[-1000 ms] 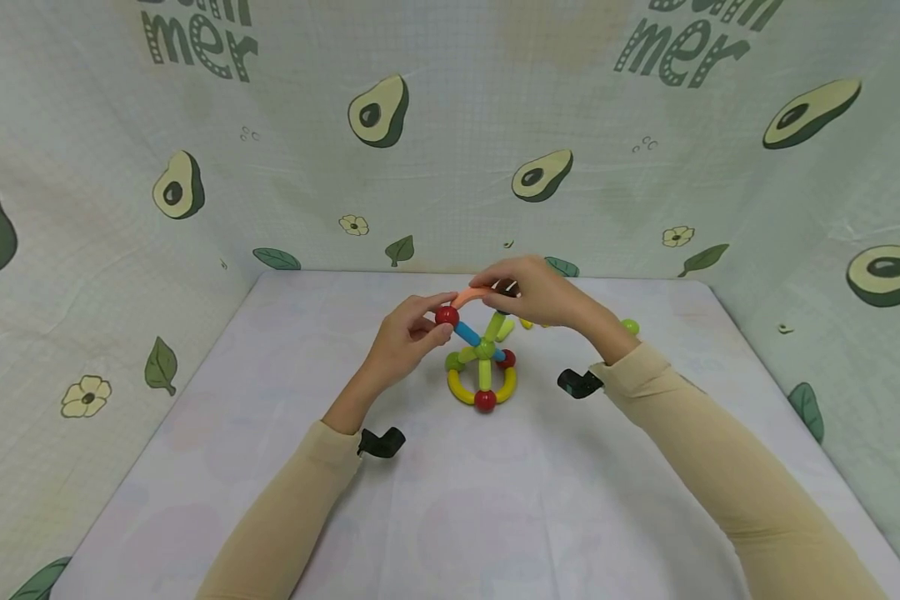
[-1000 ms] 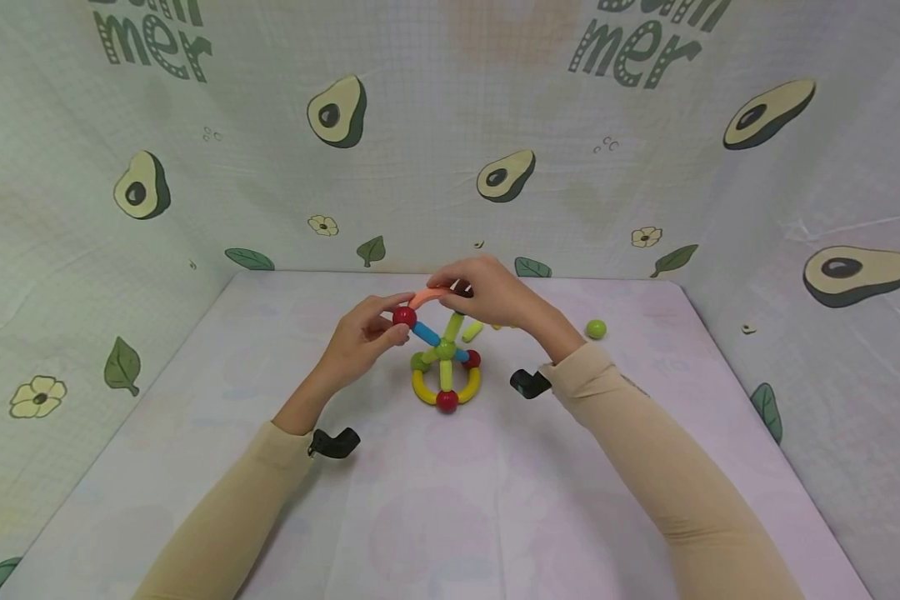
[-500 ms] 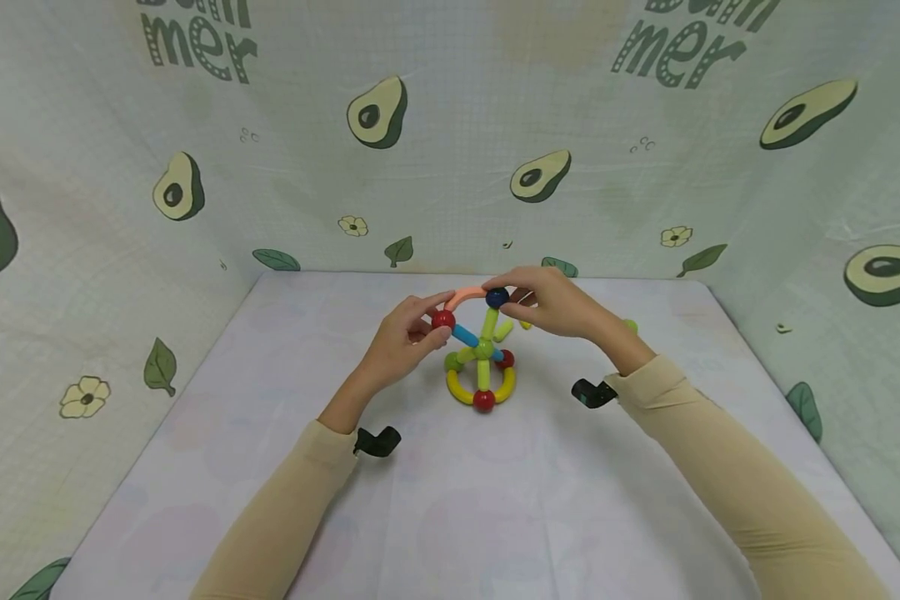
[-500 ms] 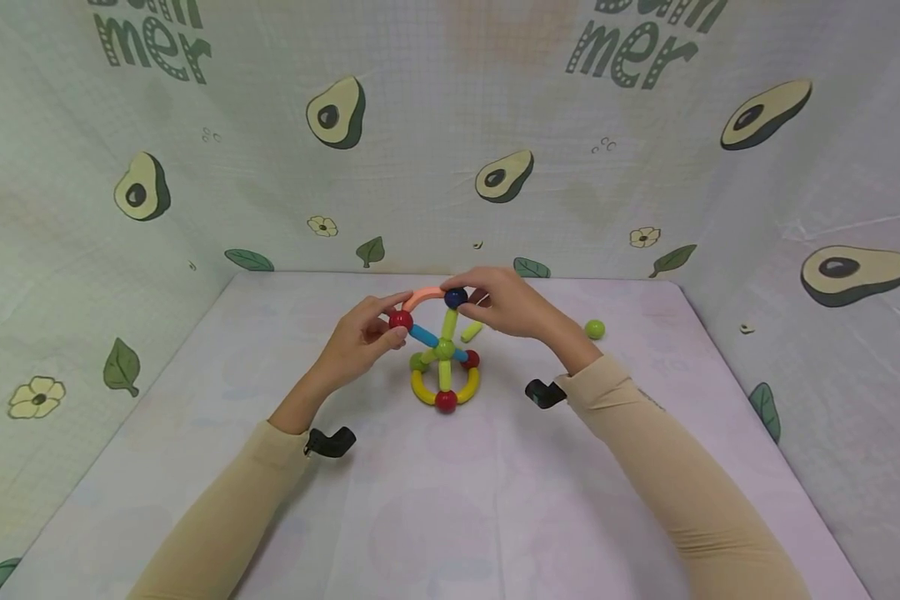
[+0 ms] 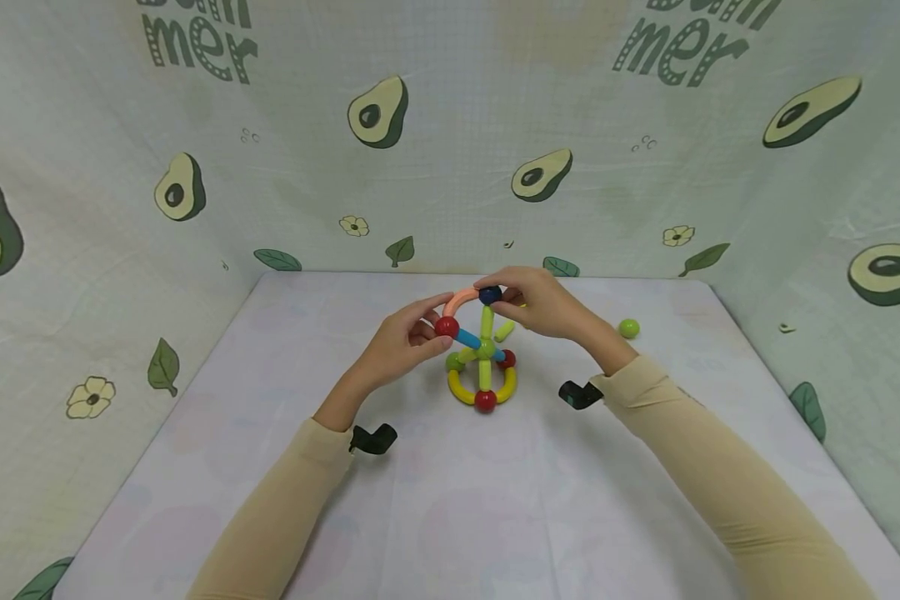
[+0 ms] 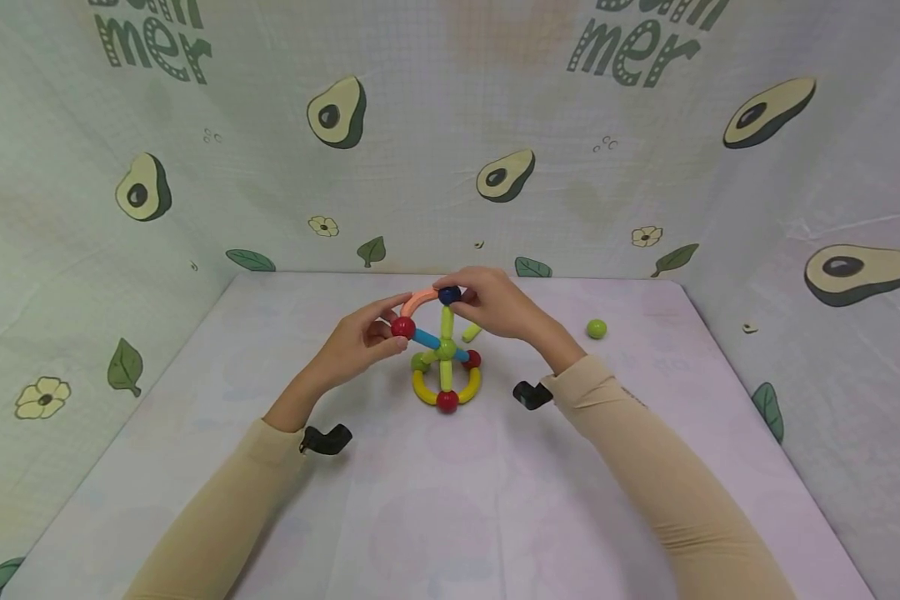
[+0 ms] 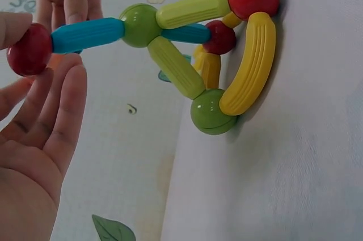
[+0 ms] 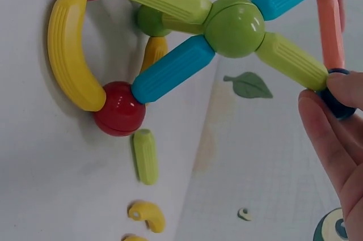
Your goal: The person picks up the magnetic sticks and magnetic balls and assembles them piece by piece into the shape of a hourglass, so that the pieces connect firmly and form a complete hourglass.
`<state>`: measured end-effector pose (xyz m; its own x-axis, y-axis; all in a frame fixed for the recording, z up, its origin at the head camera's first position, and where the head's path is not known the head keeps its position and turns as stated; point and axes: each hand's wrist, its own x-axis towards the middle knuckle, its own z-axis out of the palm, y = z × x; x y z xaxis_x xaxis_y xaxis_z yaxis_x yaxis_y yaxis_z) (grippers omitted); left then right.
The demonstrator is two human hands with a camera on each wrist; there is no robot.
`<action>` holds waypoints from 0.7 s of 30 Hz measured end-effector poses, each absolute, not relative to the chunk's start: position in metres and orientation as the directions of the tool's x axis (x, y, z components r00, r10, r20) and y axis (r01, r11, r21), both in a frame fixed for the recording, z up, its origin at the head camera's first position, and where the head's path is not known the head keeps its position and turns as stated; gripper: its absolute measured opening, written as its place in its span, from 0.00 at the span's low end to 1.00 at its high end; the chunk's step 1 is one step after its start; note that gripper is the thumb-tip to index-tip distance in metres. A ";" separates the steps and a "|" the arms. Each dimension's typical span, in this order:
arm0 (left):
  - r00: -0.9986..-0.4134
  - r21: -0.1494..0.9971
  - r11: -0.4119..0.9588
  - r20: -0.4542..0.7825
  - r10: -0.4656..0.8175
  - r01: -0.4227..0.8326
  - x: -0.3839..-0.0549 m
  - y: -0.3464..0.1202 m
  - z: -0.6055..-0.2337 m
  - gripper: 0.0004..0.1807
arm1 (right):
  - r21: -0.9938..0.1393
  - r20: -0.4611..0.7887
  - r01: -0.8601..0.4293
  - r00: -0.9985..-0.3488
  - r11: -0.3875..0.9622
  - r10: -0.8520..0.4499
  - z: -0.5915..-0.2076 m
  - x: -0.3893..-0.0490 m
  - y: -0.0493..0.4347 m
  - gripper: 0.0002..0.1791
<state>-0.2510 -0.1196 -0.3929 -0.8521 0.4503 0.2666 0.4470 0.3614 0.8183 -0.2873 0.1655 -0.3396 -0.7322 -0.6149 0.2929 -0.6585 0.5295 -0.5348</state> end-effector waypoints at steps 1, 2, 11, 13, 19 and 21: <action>-0.854 0.825 0.355 0.259 0.452 0.439 -0.251 -0.120 -0.393 0.38 | -0.534 0.297 -0.661 -0.731 0.527 -0.615 -0.340 -0.287 0.165 0.23; -0.855 0.830 0.352 0.254 0.452 0.432 -0.251 -0.120 -0.393 0.38 | -0.532 0.301 -0.662 -0.731 0.528 -0.613 -0.340 -0.287 0.164 0.23; -0.849 0.848 0.315 0.254 0.464 0.426 -0.255 -0.117 -0.395 0.39 | -0.526 0.307 -0.659 -0.736 0.537 -0.603 -0.343 -0.287 0.160 0.23; -0.849 0.846 0.320 0.253 0.464 0.427 -0.256 -0.116 -0.396 0.40 | -0.526 0.309 -0.660 -0.736 0.537 -0.603 -0.343 -0.287 0.159 0.23; -0.841 0.846 0.305 0.266 0.471 0.438 -0.256 -0.116 -0.397 0.41 | -0.540 0.306 -0.647 -0.746 0.538 -0.591 -0.342 -0.285 0.156 0.24; -0.834 0.848 0.294 0.266 0.484 0.441 -0.257 -0.115 -0.397 0.42 | -0.541 0.306 -0.644 -0.750 0.541 -0.586 -0.342 -0.285 0.155 0.24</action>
